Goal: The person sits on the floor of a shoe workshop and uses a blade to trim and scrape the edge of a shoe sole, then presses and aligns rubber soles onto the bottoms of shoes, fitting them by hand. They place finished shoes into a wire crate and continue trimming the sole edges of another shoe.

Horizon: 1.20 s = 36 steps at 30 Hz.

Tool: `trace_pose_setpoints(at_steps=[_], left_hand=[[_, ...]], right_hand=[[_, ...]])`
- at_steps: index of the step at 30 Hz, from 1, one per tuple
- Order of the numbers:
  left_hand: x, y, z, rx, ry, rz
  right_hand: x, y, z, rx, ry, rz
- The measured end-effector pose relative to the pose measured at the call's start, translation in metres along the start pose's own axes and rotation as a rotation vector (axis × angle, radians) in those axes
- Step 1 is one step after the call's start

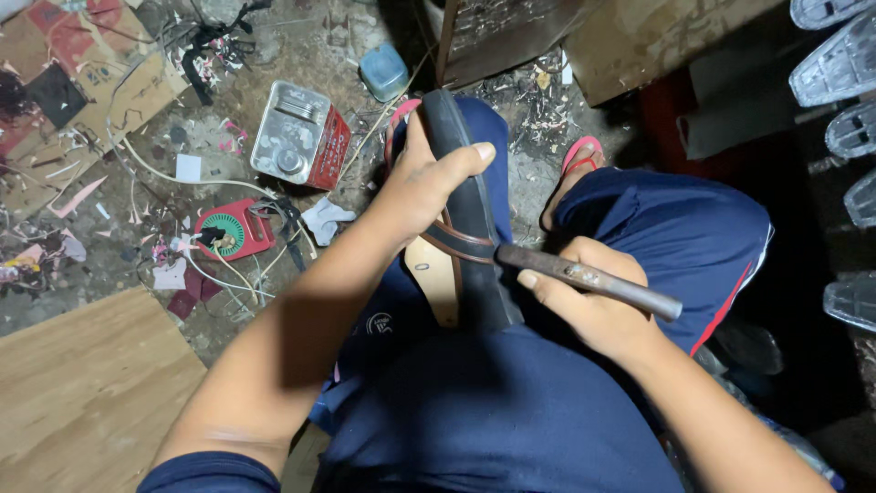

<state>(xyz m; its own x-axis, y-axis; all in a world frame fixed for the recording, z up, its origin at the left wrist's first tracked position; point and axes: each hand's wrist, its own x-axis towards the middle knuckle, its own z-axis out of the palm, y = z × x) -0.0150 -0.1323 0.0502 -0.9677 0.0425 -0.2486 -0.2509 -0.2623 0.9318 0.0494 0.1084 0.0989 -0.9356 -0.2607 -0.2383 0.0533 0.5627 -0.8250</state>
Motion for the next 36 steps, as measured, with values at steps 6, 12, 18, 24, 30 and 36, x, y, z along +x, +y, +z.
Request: trace_pose_setpoints(at_steps=[6,12,18,24,30,36], left_hand=[[0.000,0.003,0.001,0.053,-0.029,0.031],[0.021,0.005,-0.002,-0.064,0.034,-0.028],[0.038,-0.001,-0.003,-0.109,0.102,0.010],[0.041,-0.003,0.001,-0.024,0.123,0.004],[0.042,-0.005,0.005,0.147,0.149,0.075],[0.043,-0.001,-0.001,-0.091,0.132,-0.034]], right_hand=[[0.010,0.010,0.014,0.114,0.047,-0.039],[0.010,0.008,0.008,0.020,0.074,-0.088],[0.017,0.008,0.023,-0.195,0.225,-0.545],[0.044,-0.009,0.022,-0.439,0.369,-0.689],[0.068,-0.031,0.022,-0.432,0.325,-0.598],[0.035,-0.013,0.020,-0.524,0.218,-0.613]])
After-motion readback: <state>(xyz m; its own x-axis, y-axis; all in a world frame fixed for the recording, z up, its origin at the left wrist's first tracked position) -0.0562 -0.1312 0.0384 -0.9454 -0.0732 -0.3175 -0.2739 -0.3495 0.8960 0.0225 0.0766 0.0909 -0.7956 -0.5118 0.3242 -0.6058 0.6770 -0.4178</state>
